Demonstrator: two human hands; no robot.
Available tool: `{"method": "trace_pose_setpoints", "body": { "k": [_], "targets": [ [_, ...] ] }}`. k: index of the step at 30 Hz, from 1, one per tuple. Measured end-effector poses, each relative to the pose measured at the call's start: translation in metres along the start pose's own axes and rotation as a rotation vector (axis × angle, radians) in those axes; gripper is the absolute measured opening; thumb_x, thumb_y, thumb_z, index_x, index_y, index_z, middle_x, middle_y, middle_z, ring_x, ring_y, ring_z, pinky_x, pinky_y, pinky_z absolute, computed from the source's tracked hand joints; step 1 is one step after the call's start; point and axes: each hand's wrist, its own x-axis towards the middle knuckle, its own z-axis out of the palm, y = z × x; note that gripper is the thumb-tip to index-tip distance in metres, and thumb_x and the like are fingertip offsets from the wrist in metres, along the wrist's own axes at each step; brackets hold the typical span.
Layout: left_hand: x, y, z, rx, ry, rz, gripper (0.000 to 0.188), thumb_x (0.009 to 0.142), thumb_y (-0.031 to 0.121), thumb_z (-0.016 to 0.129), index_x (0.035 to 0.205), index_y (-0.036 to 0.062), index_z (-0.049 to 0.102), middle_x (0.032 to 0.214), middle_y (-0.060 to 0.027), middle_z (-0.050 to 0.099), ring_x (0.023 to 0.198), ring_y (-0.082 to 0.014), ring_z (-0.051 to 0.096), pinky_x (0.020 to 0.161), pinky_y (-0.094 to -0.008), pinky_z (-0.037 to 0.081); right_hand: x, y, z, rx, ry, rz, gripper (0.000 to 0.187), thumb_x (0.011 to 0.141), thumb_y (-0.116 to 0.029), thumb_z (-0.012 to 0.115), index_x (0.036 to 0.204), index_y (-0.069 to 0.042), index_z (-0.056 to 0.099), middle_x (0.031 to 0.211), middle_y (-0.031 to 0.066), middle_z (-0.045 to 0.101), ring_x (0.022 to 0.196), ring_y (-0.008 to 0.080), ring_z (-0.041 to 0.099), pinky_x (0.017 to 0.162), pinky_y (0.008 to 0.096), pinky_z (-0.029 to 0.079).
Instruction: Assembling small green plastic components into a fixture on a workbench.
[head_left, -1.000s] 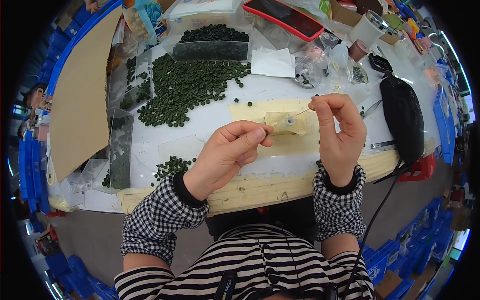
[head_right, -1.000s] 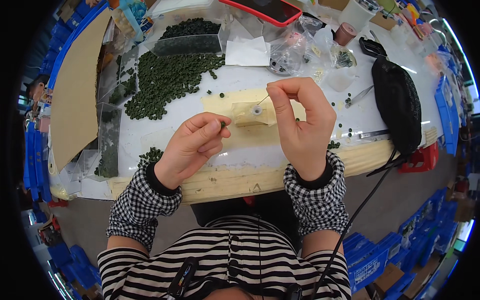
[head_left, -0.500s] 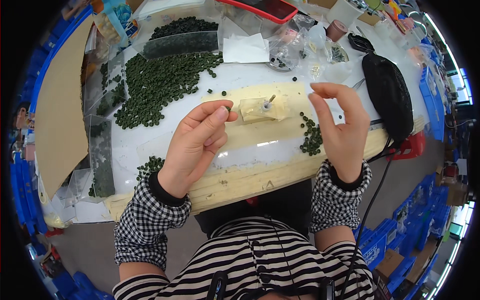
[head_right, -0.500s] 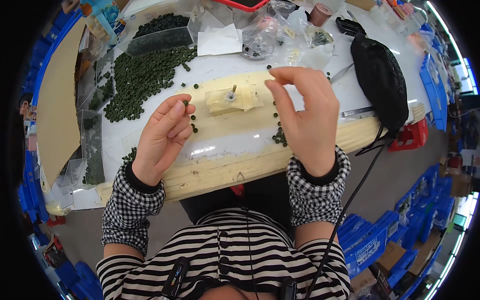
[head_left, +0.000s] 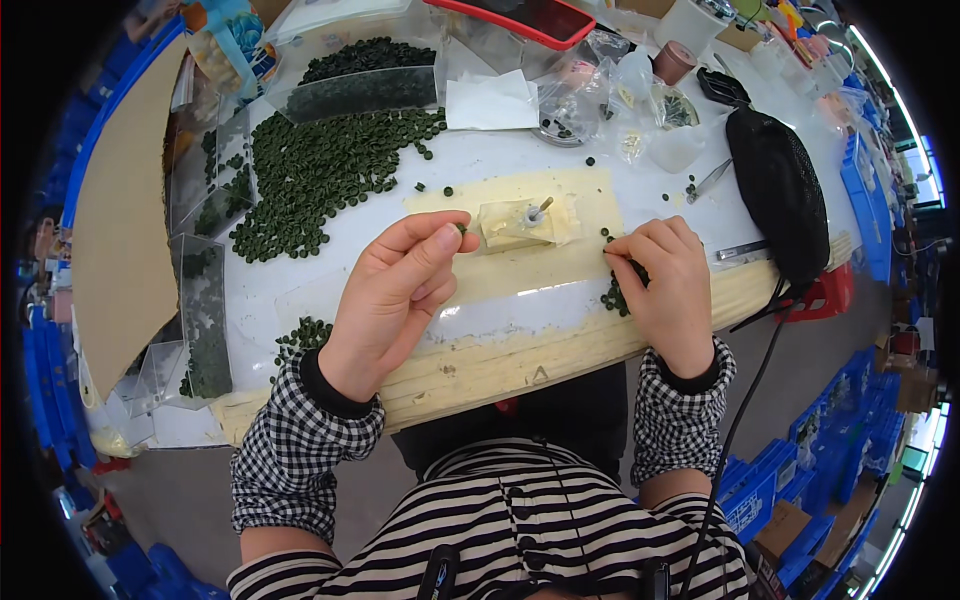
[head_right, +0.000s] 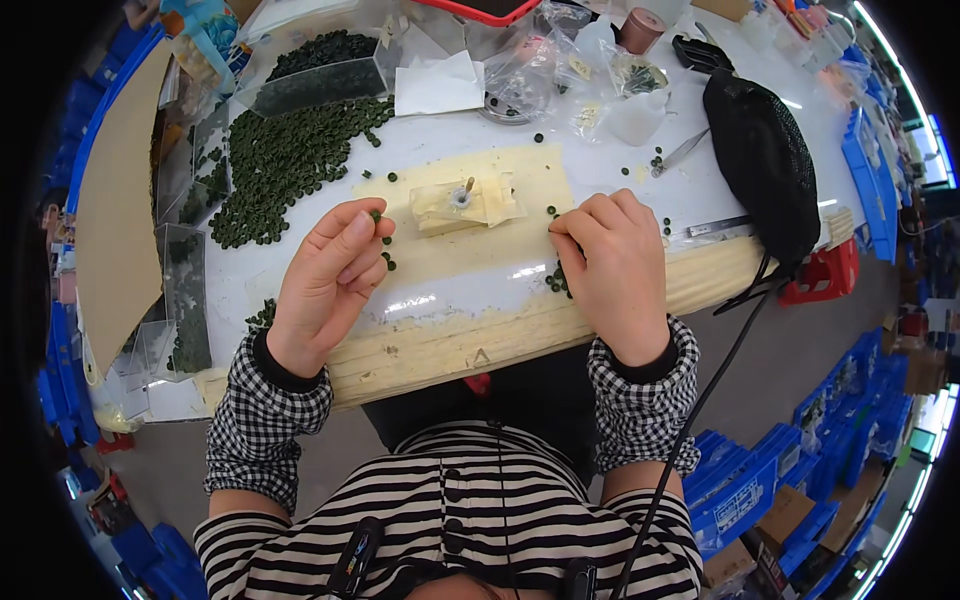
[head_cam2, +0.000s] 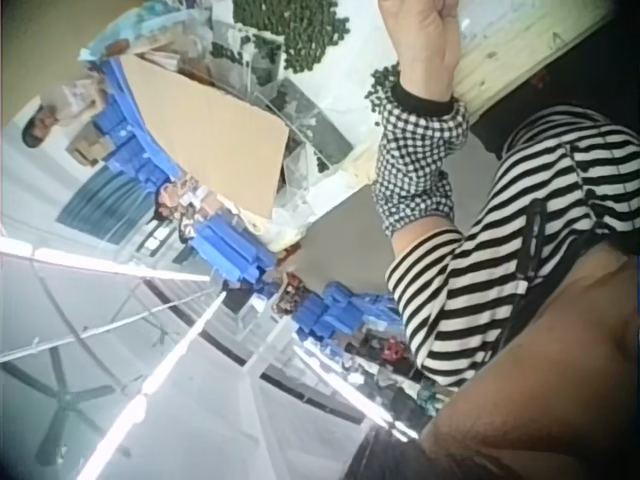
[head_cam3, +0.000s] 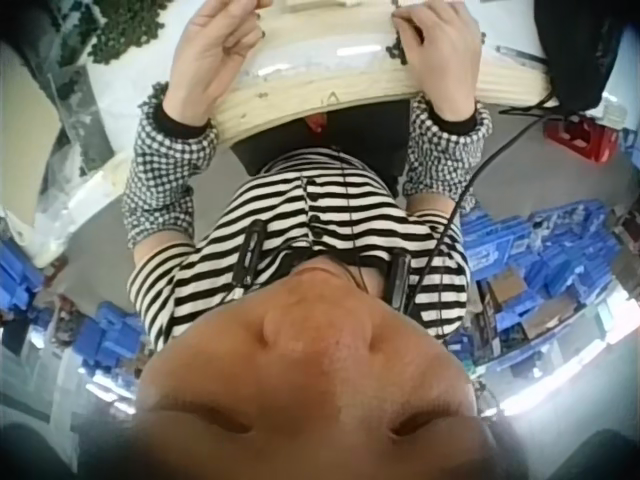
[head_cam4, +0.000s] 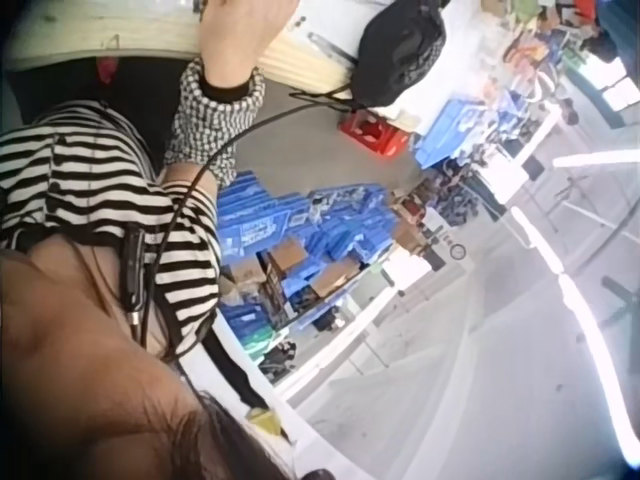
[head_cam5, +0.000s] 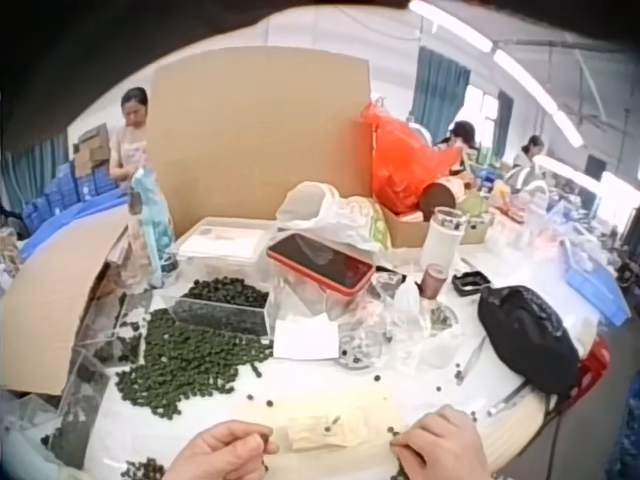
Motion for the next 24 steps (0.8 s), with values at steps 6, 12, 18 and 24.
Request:
{"method": "trace_pose_setpoints", "body": {
  "k": [6,12,18,24],
  "targets": [
    [-0.002,0.003,0.007,0.060,-0.003,-0.029,0.021,0.090,0.008,0.061,0.110,0.0046,0.061,0.097,-0.0078,0.062,0.054,-0.0016,0.031,0.052,-0.0170,0.031,0.012,-0.038,-0.002,0.451,0.093,0.082,0.012,0.068,0.002,0.071,0.078,-0.004,0.067,0.076,0.0058,0.060,0.074,0.0220,0.054,0.065,0.0306,0.043],
    [-0.005,0.000,0.006,0.053,-0.025,0.037,0.018,0.088,0.006,0.063,0.106,0.0030,0.064,0.091,-0.0079,0.067,0.057,-0.0015,0.038,0.051,-0.0164,0.030,0.024,-0.065,0.021,0.742,0.130,0.143,0.012,0.071,0.000,0.071,0.082,-0.004,0.069,0.078,0.0056,0.063,0.076,0.0194,0.057,0.068,0.0290,0.045],
    [-0.005,-0.003,0.008,0.091,0.019,0.038,0.014,0.086,0.005,0.066,0.099,0.0037,0.067,0.086,-0.0033,0.066,0.059,-0.0021,0.041,0.051,-0.0173,0.030,0.026,-0.072,0.033,0.846,0.150,0.168,0.011,0.072,0.001,0.070,0.083,-0.002,0.069,0.079,0.0067,0.063,0.077,0.0183,0.057,0.068,0.0283,0.045],
    [-0.005,-0.004,0.005,0.088,-0.014,0.052,0.013,0.085,0.005,0.067,0.098,0.0032,0.068,0.085,-0.0022,0.066,0.059,-0.0021,0.040,0.051,-0.0179,0.029,0.025,-0.075,0.035,0.888,0.150,0.170,0.011,0.073,0.002,0.069,0.084,-0.001,0.068,0.080,0.0068,0.062,0.076,0.0172,0.057,0.068,0.0273,0.045]
  ]
}}
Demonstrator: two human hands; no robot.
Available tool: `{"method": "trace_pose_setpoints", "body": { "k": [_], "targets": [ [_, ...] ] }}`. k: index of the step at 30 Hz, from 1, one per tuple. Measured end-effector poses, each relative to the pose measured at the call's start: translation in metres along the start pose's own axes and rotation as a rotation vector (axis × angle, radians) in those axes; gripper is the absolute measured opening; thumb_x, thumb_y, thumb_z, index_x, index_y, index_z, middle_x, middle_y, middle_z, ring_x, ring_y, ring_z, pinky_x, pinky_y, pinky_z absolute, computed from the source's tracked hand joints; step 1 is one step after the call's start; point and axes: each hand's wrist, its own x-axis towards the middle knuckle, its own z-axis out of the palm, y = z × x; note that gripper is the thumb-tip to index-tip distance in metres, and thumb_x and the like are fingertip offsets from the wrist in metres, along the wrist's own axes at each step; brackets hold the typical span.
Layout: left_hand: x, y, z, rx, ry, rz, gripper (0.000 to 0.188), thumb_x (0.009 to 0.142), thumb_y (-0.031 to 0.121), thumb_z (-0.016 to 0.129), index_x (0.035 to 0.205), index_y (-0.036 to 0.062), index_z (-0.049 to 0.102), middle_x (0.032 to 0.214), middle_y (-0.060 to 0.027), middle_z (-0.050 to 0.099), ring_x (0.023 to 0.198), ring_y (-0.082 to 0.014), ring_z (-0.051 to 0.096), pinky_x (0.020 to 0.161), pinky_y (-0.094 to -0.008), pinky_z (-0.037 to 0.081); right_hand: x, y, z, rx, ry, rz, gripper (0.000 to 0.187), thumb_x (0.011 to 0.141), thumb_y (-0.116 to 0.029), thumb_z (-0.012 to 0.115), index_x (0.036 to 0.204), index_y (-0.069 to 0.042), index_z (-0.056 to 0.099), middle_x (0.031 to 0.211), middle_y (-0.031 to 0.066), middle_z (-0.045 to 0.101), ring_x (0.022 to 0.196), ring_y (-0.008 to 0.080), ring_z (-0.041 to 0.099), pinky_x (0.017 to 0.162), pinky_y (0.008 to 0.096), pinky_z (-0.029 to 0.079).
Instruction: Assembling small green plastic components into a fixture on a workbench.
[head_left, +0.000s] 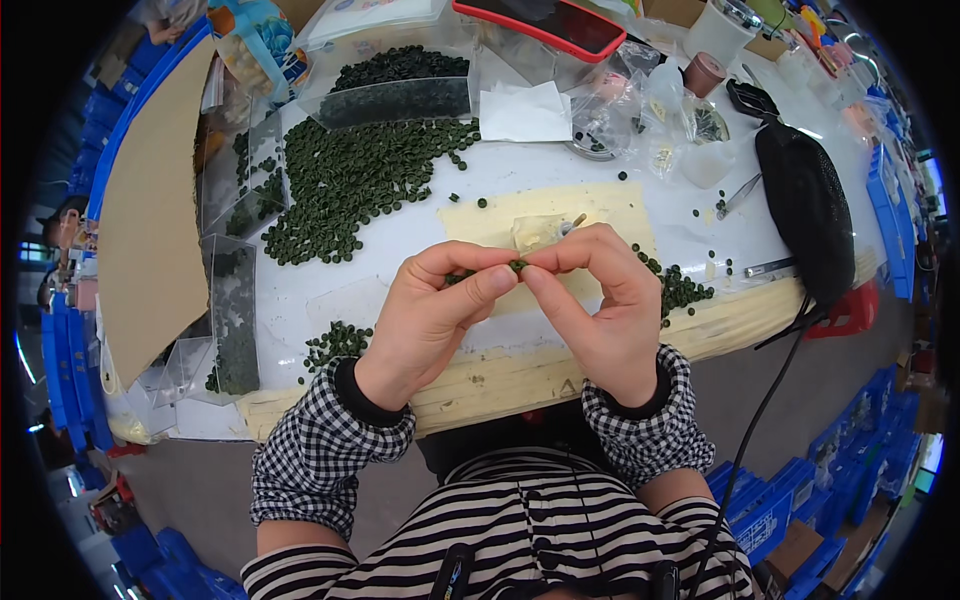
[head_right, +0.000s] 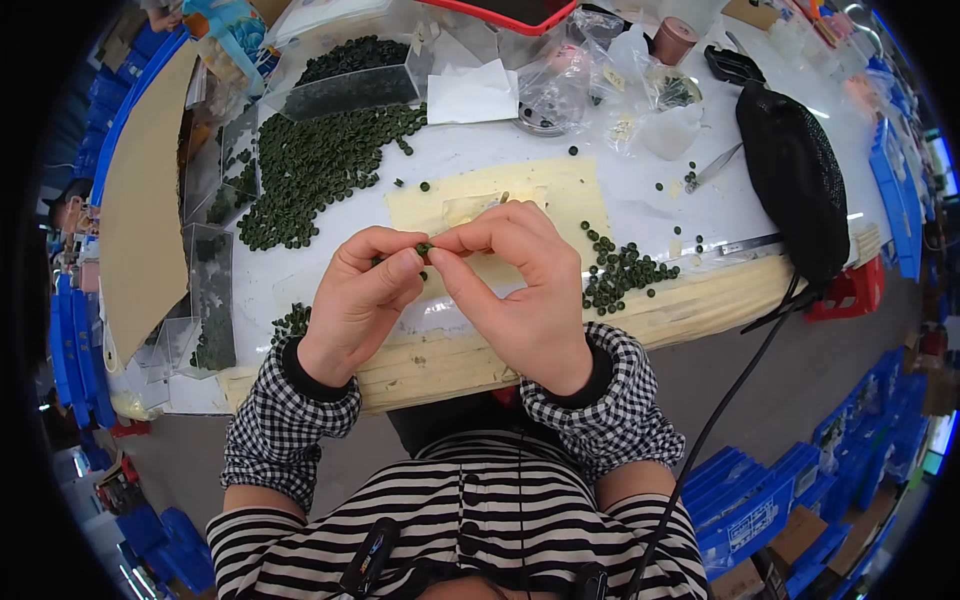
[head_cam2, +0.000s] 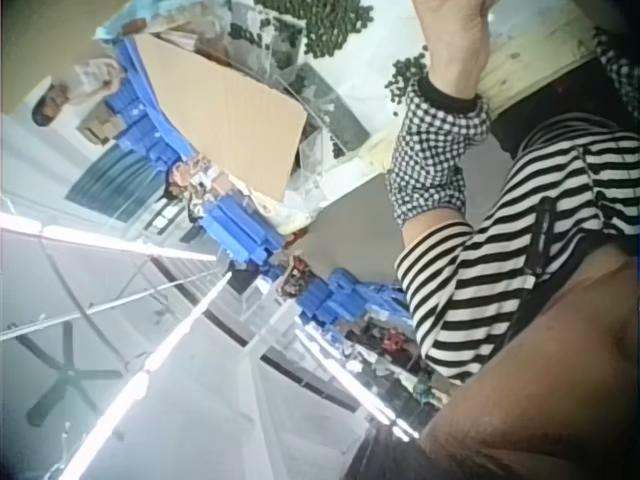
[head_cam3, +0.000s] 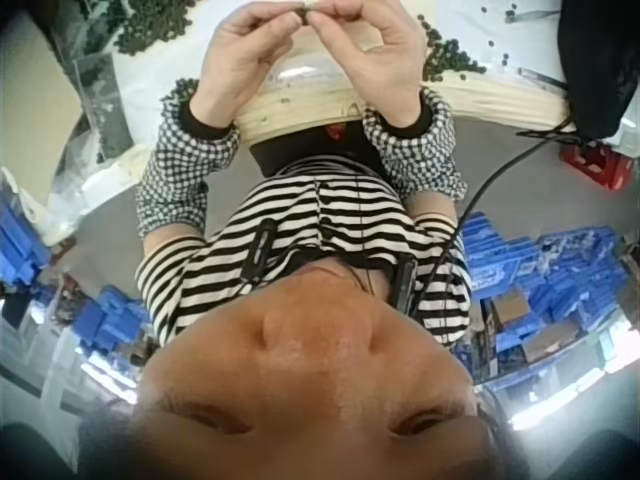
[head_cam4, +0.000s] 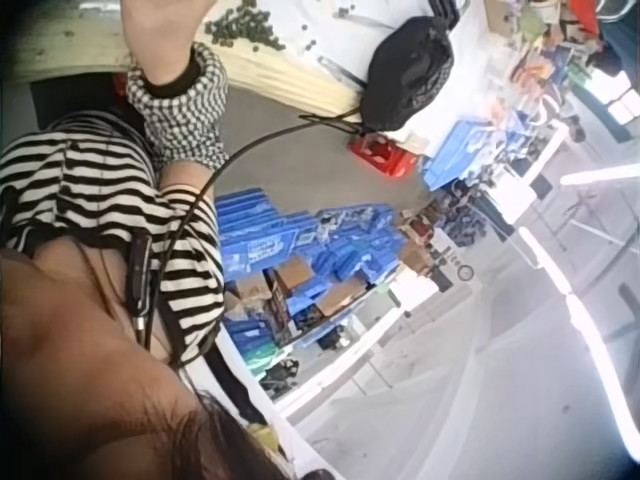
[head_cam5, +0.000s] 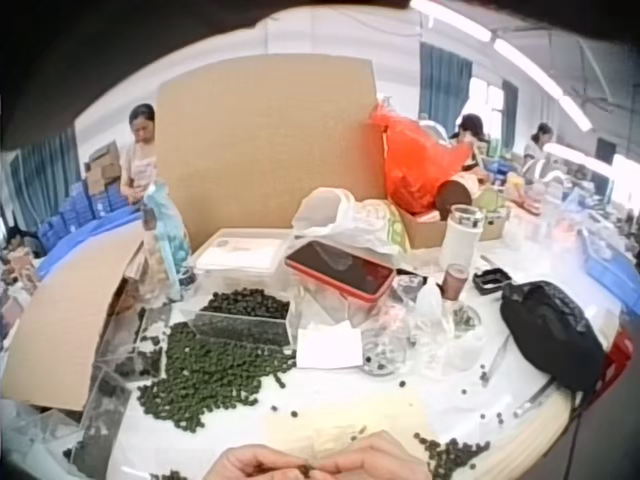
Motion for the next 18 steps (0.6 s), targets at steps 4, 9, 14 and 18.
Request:
{"method": "trace_pose_setpoints", "body": {
  "k": [4,9,14,18],
  "targets": [
    [0.000,0.000,0.001,-0.004,0.002,0.012,0.013,0.085,0.005,0.067,0.098,0.0030,0.068,0.082,-0.0013,0.065,0.059,-0.0023,0.039,0.051,-0.0179,0.029,-0.001,0.000,0.003,0.024,0.013,0.013,0.011,0.073,0.002,0.069,0.084,0.000,0.068,0.079,0.0067,0.062,0.076,0.0167,0.057,0.068,0.0266,0.045],
    [0.000,0.001,0.005,0.001,0.020,0.030,0.012,0.086,0.005,0.066,0.097,0.0030,0.068,0.079,0.0000,0.063,0.058,-0.0027,0.038,0.050,-0.0180,0.028,-0.003,0.000,0.005,0.054,0.038,0.033,0.012,0.073,0.003,0.070,0.084,0.000,0.068,0.080,0.0063,0.061,0.076,0.0162,0.056,0.068,0.0263,0.045],
    [-0.001,-0.001,0.002,-0.037,0.036,0.023,0.012,0.086,0.004,0.066,0.098,0.0031,0.067,0.078,0.0004,0.063,0.057,-0.0026,0.037,0.050,-0.0184,0.027,-0.006,0.001,0.010,-0.051,0.076,-0.071,0.016,0.072,0.005,0.070,0.087,-0.001,0.069,0.079,0.0057,0.061,0.075,0.0170,0.056,0.066,0.0264,0.045],
    [0.000,0.001,0.003,-0.067,0.058,0.022,0.012,0.086,0.005,0.066,0.098,0.0030,0.067,0.076,0.0019,0.061,0.057,-0.0026,0.037,0.050,-0.0183,0.027,-0.007,-0.002,0.013,-0.105,0.089,-0.124,0.023,0.070,0.006,0.071,0.092,-0.002,0.071,0.077,0.0055,0.060,0.073,0.0179,0.055,0.063,0.0268,0.044]
  ]
}}
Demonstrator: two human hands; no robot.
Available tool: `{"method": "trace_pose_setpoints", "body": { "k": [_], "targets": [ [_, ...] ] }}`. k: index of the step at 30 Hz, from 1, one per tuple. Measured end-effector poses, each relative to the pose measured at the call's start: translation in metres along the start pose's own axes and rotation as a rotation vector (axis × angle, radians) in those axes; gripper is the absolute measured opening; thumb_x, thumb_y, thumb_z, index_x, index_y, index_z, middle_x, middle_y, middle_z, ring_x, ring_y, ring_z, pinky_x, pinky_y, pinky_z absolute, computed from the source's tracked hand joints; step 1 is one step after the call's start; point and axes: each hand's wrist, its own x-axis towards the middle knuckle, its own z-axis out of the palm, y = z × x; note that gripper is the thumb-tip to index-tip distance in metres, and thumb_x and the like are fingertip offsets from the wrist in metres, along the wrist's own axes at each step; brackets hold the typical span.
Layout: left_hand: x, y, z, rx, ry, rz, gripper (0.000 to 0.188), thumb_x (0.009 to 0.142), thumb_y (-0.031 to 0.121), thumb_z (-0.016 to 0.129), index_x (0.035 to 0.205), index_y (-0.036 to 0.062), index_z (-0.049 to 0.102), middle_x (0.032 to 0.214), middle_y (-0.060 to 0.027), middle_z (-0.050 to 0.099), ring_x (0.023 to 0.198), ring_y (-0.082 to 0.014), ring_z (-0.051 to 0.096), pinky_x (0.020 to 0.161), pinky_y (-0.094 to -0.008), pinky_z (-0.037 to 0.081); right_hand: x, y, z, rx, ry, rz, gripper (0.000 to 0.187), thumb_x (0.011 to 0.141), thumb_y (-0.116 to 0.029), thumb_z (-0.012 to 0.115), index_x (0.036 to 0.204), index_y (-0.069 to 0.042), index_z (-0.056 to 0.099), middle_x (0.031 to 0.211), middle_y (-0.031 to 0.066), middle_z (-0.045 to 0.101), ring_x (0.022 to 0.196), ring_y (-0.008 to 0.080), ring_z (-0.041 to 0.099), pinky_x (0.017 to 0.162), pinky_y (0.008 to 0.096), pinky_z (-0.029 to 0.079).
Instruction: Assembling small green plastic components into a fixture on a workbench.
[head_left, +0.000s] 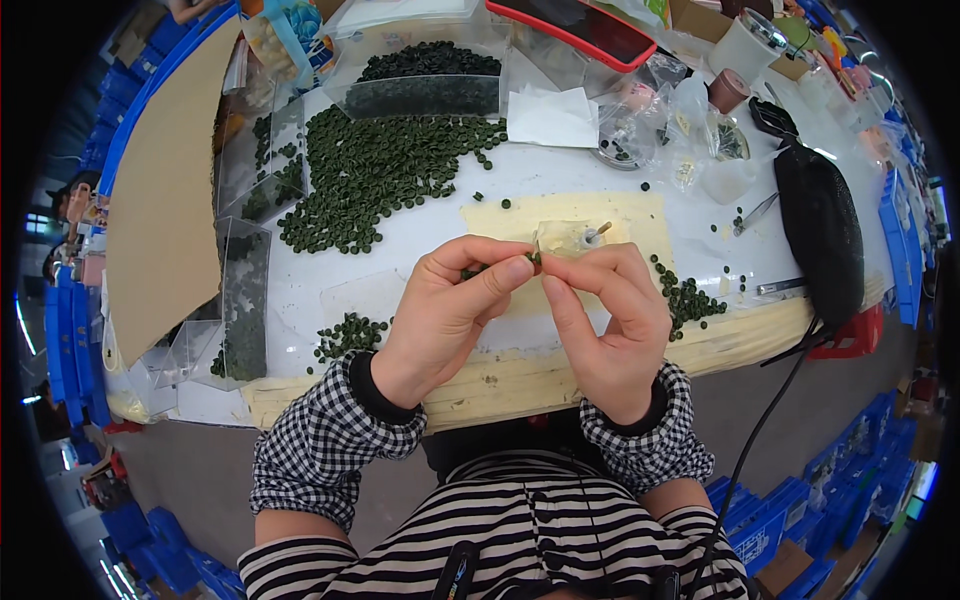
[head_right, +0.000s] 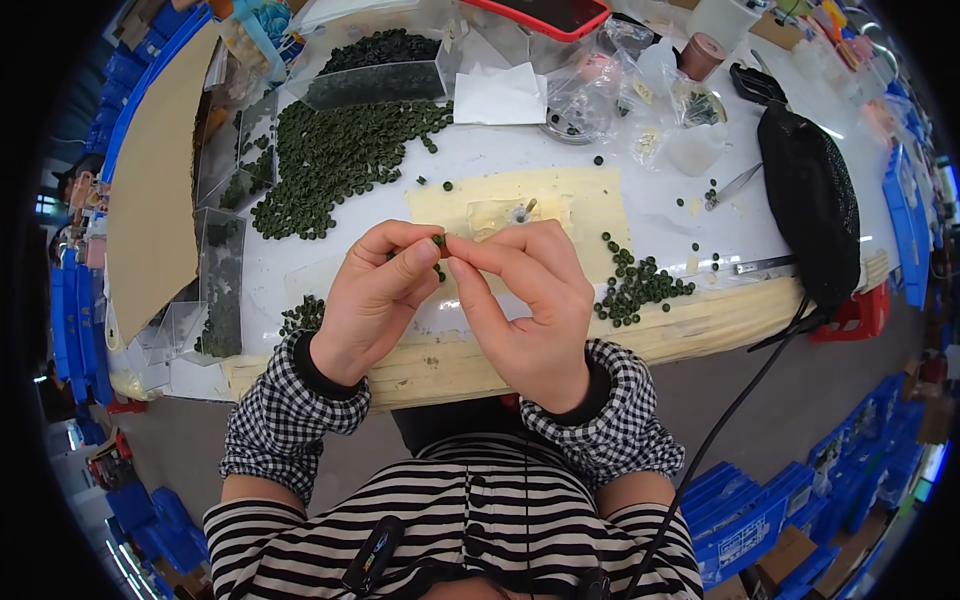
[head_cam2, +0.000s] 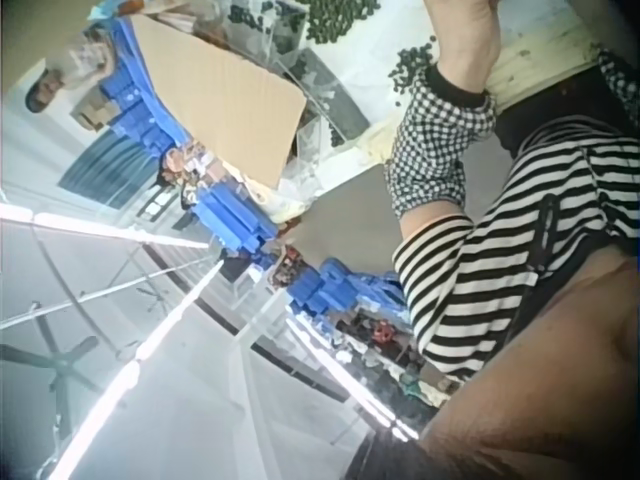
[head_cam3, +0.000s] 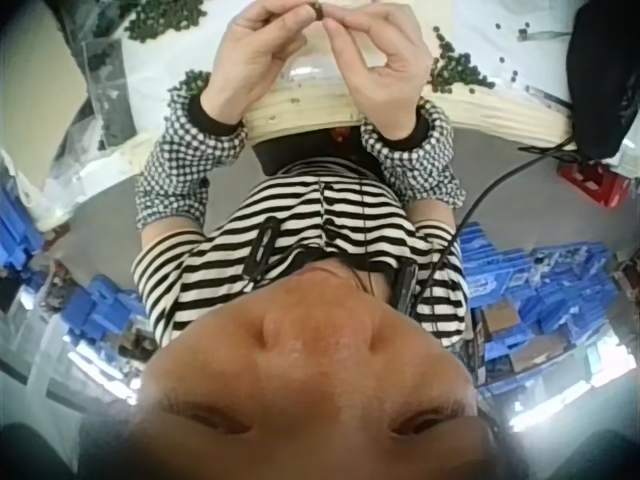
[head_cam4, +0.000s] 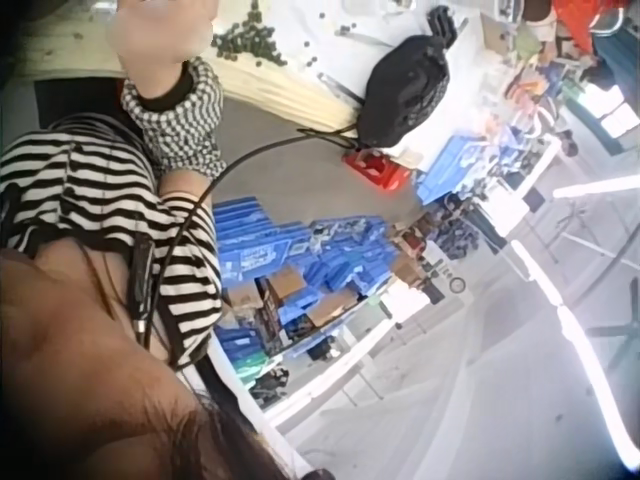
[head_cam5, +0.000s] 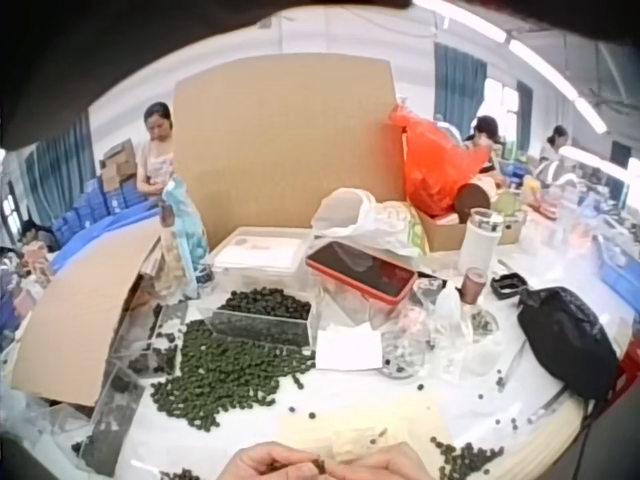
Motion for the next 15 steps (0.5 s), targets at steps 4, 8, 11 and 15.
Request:
{"method": "trace_pose_setpoints", "body": {
  "k": [4,8,11,15],
  "targets": [
    [0.0002,-0.0017,-0.0011,0.020,0.026,0.017,0.012,0.086,0.005,0.066,0.098,0.0028,0.067,0.074,0.0034,0.059,0.058,-0.0023,0.038,0.051,-0.0179,0.028,-0.0007,0.0038,0.0029,-0.038,-0.008,-0.077,0.026,0.070,0.006,0.071,0.094,-0.002,0.071,0.077,0.0056,0.060,0.072,0.0182,0.054,0.063,0.0268,0.044],
    [0.0007,-0.0018,0.0017,0.169,0.056,0.112,0.014,0.085,0.006,0.068,0.098,0.0026,0.068,0.070,0.0056,0.055,0.059,-0.0015,0.037,0.053,-0.0172,0.029,-0.0005,0.0065,0.0010,0.026,-0.026,-0.027,0.026,0.071,0.006,0.070,0.096,-0.002,0.071,0.077,0.0054,0.060,0.072,0.0181,0.054,0.063,0.0266,0.044],
    [-0.0007,0.0006,0.0024,0.353,0.061,0.205,0.017,0.084,0.005,0.069,0.100,0.0024,0.069,0.065,0.0076,0.047,0.059,-0.0012,0.035,0.055,-0.0173,0.029,-0.0017,0.0074,0.0001,0.084,-0.030,0.027,0.025,0.074,0.006,0.070,0.097,-0.002,0.071,0.079,0.0053,0.061,0.073,0.0173,0.055,0.065,0.0261,0.044],
    [0.0003,-0.0012,0.0023,0.566,0.059,0.359,0.022,0.081,0.003,0.071,0.102,0.0033,0.071,0.061,0.0088,0.036,0.058,-0.0018,0.033,0.055,-0.0185,0.029,-0.0013,0.0069,-0.0037,0.109,-0.037,0.058,0.023,0.075,0.005,0.069,0.098,-0.002,0.071,0.080,0.0054,0.061,0.075,0.0162,0.055,0.066,0.0254,0.044]
  ]
}}
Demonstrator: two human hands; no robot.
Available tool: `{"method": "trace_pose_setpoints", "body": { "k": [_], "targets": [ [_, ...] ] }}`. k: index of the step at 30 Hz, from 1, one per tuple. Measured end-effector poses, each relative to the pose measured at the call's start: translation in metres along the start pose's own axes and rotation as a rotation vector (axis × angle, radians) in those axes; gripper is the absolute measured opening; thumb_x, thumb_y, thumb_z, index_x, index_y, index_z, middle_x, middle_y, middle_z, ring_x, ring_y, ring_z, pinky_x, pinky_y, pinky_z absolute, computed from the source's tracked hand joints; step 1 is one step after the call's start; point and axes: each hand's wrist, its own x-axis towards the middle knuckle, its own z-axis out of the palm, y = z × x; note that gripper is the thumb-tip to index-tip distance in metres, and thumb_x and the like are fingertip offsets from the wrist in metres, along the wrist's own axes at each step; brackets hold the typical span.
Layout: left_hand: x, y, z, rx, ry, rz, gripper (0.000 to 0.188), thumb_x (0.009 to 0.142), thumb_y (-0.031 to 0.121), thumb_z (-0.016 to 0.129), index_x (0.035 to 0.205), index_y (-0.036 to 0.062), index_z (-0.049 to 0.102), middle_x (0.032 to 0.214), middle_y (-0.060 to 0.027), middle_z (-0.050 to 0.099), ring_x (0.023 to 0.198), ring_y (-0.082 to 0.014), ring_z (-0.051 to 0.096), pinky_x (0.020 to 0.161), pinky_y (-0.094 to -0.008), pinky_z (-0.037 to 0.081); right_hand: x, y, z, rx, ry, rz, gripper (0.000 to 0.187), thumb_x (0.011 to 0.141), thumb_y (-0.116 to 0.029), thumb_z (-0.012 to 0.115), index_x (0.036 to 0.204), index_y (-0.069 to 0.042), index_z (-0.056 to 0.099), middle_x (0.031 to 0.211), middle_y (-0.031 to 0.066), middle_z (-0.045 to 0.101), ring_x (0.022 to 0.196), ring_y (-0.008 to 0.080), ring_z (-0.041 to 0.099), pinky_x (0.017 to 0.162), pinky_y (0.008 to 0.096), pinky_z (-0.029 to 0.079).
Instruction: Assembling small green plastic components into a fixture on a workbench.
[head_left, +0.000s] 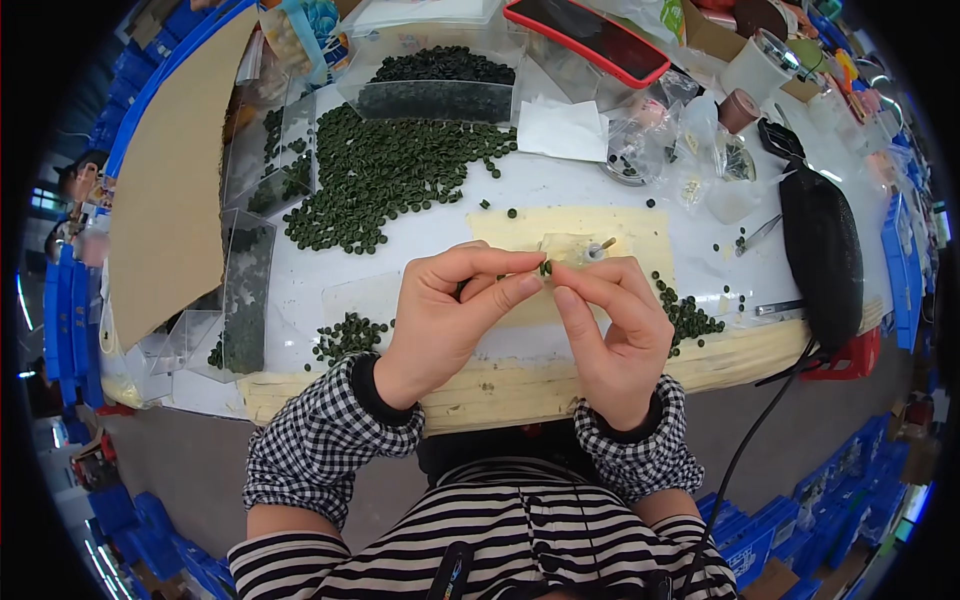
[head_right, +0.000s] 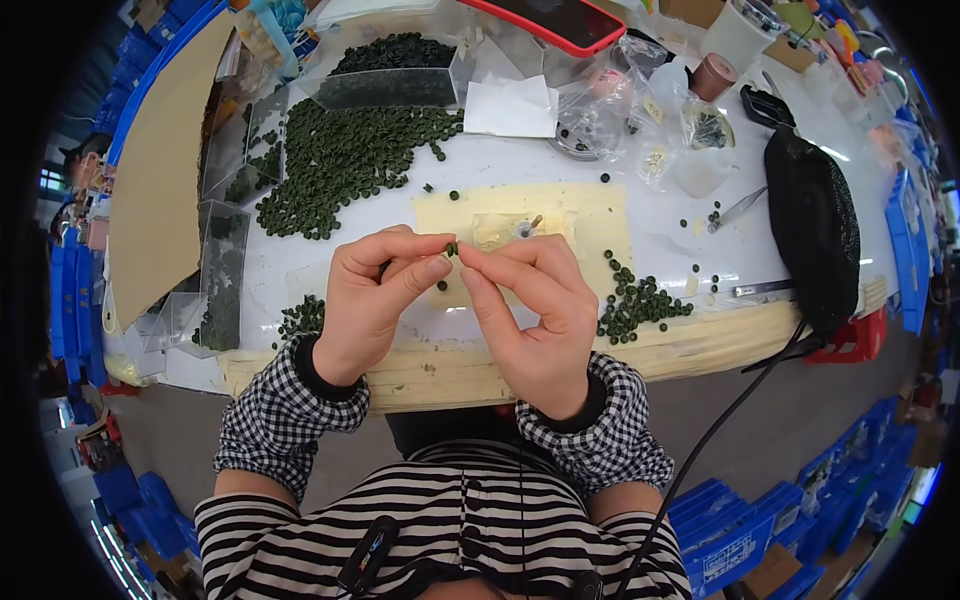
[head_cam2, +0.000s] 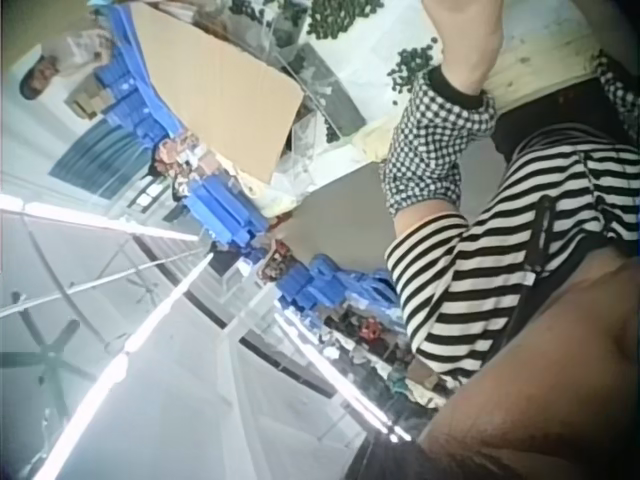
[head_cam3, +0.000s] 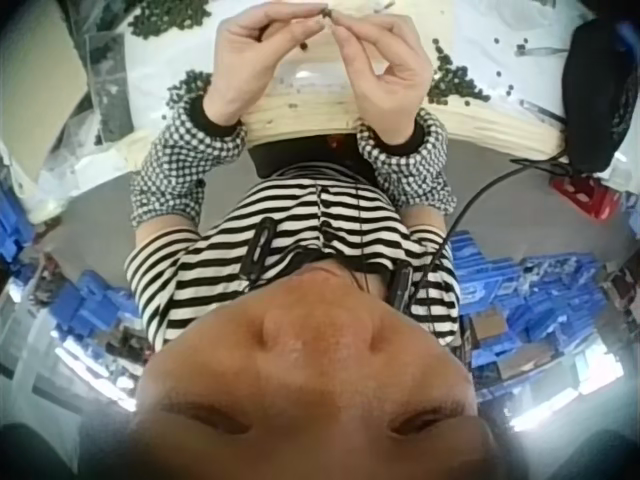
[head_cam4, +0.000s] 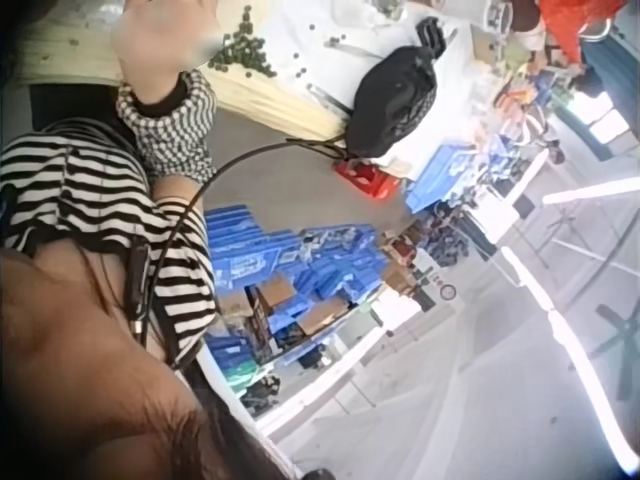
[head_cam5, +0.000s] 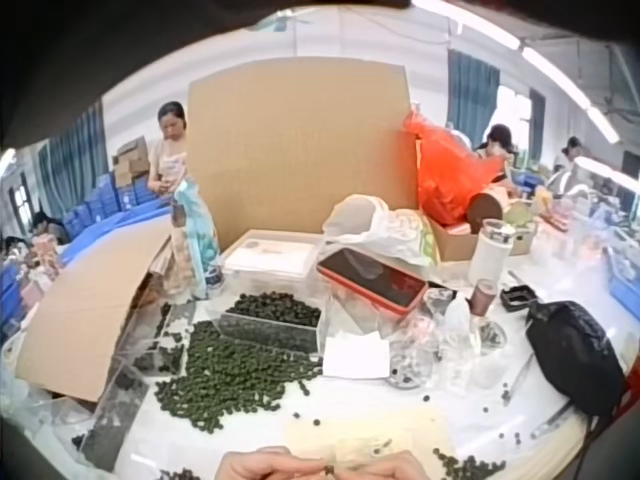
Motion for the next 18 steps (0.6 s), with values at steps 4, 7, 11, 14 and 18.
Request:
{"method": "trace_pose_setpoints", "body": {
  "k": [4,7,11,14,18],
  "targets": [
    [0.0000,0.0003,-0.0018,0.130,0.031,0.084,0.023,0.078,0.001,0.073,0.100,0.0049,0.072,0.059,0.0079,0.032,0.056,-0.0029,0.031,0.053,-0.0206,0.027,-0.0011,0.0005,0.0005,0.025,-0.017,0.004,0.023,0.075,0.005,0.069,0.098,-0.002,0.071,0.080,0.0056,0.062,0.076,0.0162,0.055,0.067,0.0254,0.045],
    [-0.0001,-0.0008,-0.0027,0.226,0.044,0.168,0.022,0.077,0.001,0.073,0.098,0.0053,0.072,0.058,0.0071,0.031,0.055,-0.0039,0.030,0.052,-0.0213,0.025,-0.0012,0.0014,0.0009,-0.009,-0.025,-0.029,0.025,0.074,0.005,0.070,0.098,-0.002,0.071,0.080,0.0057,0.061,0.075,0.0170,0.055,0.066,0.0259,0.045],
    [-0.0010,0.0019,-0.0029,0.306,0.051,0.222,0.020,0.076,0.001,0.073,0.096,0.0053,0.073,0.056,0.0067,0.031,0.055,-0.0046,0.030,0.052,-0.0214,0.025,0.0000,-0.0026,0.0000,-0.118,-0.052,-0.095,0.027,0.072,0.006,0.070,0.098,-0.002,0.071,0.080,0.0059,0.061,0.074,0.0181,0.054,0.065,0.0268,0.044],
    [-0.0004,0.0025,-0.0035,0.259,0.029,0.181,0.020,0.077,0.001,0.073,0.096,0.0050,0.073,0.054,0.0071,0.031,0.056,-0.0049,0.030,0.053,-0.0217,0.026,-0.0005,0.0007,-0.0003,-0.100,-0.054,-0.113,0.028,0.072,0.006,0.070,0.099,-0.002,0.071,0.080,0.0058,0.060,0.074,0.0184,0.054,0.065,0.0270,0.044],
    [0.0039,0.0054,-0.0050,0.230,0.001,0.165,0.019,0.077,0.001,0.072,0.096,0.0041,0.072,0.053,0.0079,0.031,0.056,-0.0048,0.031,0.054,-0.0220,0.028,-0.0005,0.0012,-0.0012,-0.049,-0.043,-0.069,0.029,0.073,0.005,0.070,0.100,-0.002,0.071,0.080,0.0056,0.060,0.074,0.0185,0.054,0.066,0.0269,0.044]
  ]
}}
